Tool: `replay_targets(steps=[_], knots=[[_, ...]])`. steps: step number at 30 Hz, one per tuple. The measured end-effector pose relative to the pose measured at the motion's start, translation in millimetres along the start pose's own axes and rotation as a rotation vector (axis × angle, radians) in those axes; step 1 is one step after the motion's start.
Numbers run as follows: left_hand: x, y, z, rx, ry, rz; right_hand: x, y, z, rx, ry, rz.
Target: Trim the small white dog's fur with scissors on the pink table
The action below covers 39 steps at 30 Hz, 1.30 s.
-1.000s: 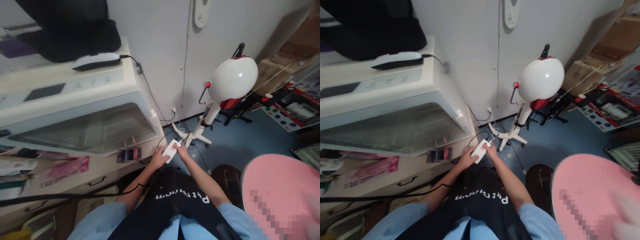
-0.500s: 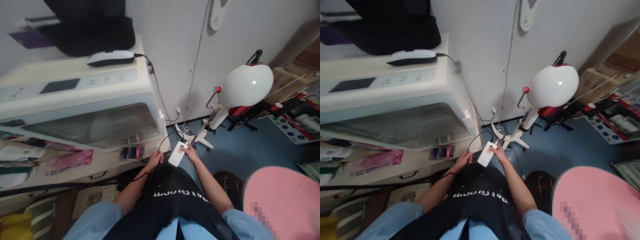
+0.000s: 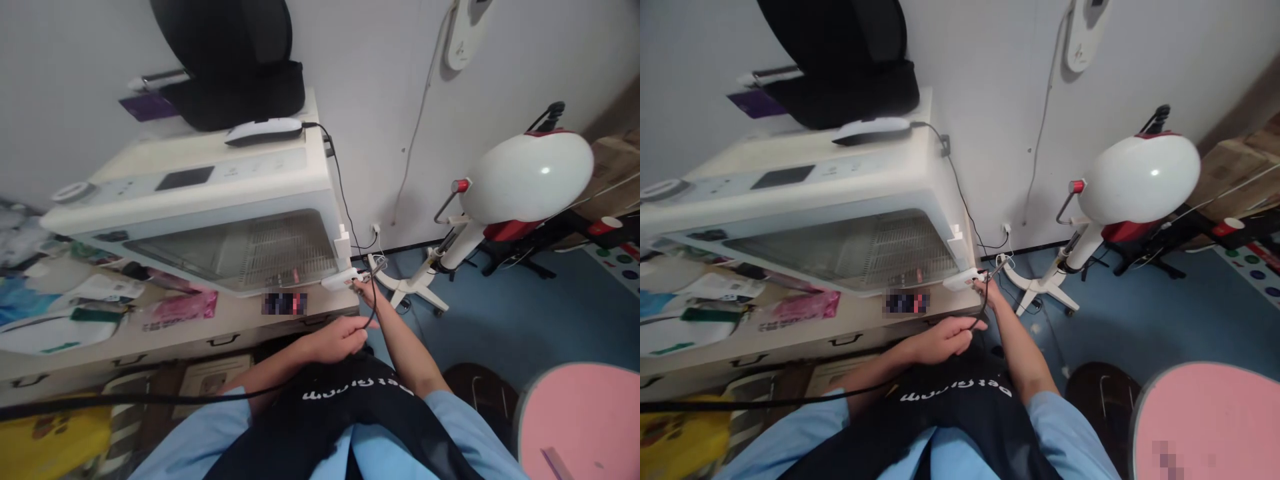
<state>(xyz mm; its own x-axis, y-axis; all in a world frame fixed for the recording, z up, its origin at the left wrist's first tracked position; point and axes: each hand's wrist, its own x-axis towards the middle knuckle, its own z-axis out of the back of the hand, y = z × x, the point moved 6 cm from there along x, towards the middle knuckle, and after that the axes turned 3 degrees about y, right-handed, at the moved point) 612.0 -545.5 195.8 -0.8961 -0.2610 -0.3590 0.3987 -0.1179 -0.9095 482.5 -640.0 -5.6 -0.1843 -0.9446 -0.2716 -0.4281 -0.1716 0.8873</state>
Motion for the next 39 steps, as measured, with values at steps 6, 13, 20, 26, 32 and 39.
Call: replay_targets(steps=[6,13,20,26,32,39], knots=[[15.5,31.5,-21.1,0.282,0.178,-0.053,-3.1,-26.0,24.5,0.17,-0.106,-0.289],[28.1,113.2,-10.1,0.301,0.315,0.186,-19.3,-33.8,51.9,0.234,-0.211,-0.336],[61.0,136.0,53.9,0.737,-0.33,0.119,-40.2,-45.8,50.8,0.272,-0.34,-0.205],[81.9,154.3,77.3,0.937,-0.411,0.222,-27.3,-53.0,63.2,0.151,-0.5,-0.152],[84.0,163.6,83.6,0.928,-0.414,0.231,-10.5,-53.2,57.4,-0.053,-0.435,-0.194],[9.1,202.9,100.6,0.689,-0.727,0.095,-122.7,-79.1,127.1,-0.439,-0.475,-0.375]])
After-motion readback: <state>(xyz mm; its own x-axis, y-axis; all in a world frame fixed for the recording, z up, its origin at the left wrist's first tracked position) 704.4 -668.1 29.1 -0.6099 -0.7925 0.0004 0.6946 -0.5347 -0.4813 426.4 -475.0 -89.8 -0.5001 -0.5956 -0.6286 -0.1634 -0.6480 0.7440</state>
